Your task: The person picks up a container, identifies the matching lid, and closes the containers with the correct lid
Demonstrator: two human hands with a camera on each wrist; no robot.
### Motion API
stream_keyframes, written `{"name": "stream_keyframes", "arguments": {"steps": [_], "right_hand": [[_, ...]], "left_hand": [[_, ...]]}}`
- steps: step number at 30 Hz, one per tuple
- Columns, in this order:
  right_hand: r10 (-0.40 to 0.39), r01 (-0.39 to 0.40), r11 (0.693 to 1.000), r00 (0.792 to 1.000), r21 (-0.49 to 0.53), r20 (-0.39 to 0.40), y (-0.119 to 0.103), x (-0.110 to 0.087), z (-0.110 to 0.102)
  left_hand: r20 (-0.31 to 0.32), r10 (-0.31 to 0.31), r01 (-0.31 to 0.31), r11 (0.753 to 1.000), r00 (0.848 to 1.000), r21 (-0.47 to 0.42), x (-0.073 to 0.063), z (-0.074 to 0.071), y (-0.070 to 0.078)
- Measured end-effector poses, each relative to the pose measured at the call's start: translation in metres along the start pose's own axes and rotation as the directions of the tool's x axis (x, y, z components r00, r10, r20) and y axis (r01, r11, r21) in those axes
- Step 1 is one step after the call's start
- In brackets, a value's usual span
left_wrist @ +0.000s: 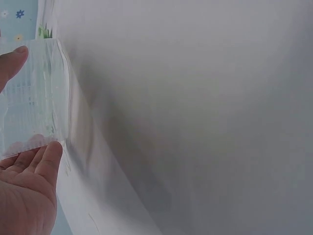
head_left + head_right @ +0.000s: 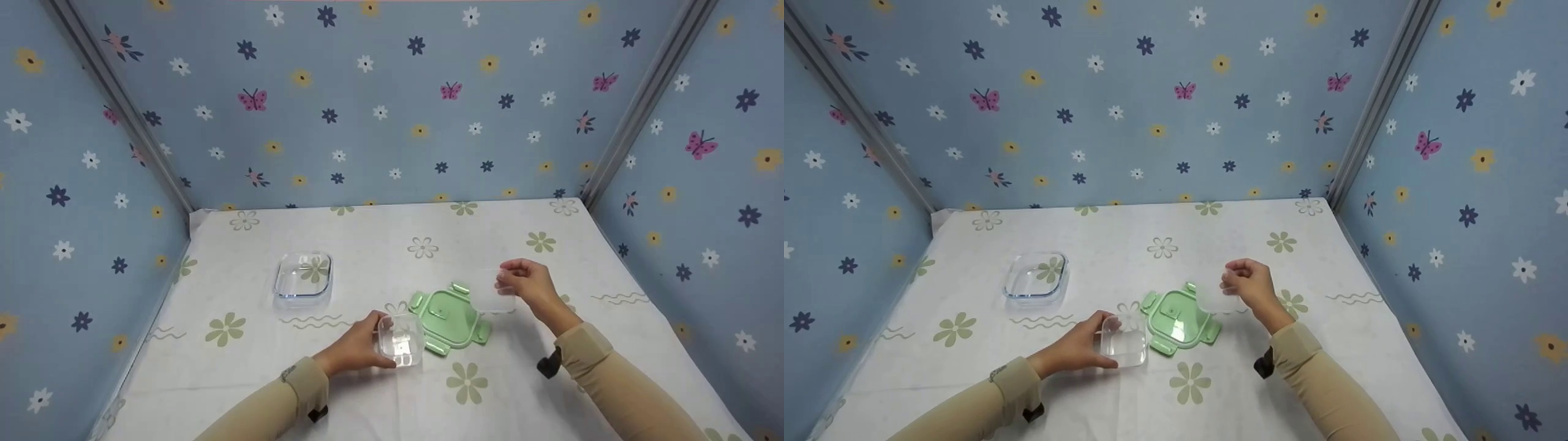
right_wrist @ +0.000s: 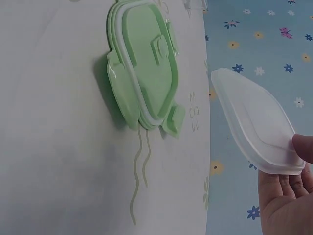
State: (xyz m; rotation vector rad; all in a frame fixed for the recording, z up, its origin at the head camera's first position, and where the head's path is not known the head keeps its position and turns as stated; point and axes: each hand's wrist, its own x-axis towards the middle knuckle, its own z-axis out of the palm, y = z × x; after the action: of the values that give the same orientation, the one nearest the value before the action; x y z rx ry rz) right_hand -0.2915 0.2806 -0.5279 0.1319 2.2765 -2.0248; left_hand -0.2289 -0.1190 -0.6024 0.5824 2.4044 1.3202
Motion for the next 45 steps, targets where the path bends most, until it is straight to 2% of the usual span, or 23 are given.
{"name": "stream_keyframes", "arguments": {"steps": [7, 17, 26, 36, 45], "right_hand": [[-0.01, 0.009, 0.999, 0.999, 0.047, 0.033, -0.002, -0.003, 0.015], [0.002, -0.005, 0.999, 0.998, 0.044, 0.07, -0.006, -0.007, 0.033], [-0.022, 0.02, 1.0, 0.995, 0.02, 0.099, -0.01, -0.011, 0.047], [-0.044, 0.045, 0.999, 0.994, -0.01, 0.104, -0.015, -0.013, 0.058], [-0.045, 0.045, 0.999, 0.988, 0.0, 0.148, -0.016, -0.015, 0.072]], "left_hand": [[-0.004, 0.014, -0.014, 1.0, 1.0, 0.014, 0.001, -0.001, -0.001], [0.002, 0.001, -0.001, 1.0, 1.0, 0.015, 0.002, -0.001, -0.002], [0.003, -0.003, 0.003, 1.0, 1.0, 0.022, 0.001, -0.001, 0.0], [-0.004, 0.014, -0.014, 1.0, 1.0, 0.005, 0.0, 0.0, 0.0], [-0.005, 0.021, -0.021, 1.0, 1.0, 0.001, -0.001, 0.0, 0.001]]}}
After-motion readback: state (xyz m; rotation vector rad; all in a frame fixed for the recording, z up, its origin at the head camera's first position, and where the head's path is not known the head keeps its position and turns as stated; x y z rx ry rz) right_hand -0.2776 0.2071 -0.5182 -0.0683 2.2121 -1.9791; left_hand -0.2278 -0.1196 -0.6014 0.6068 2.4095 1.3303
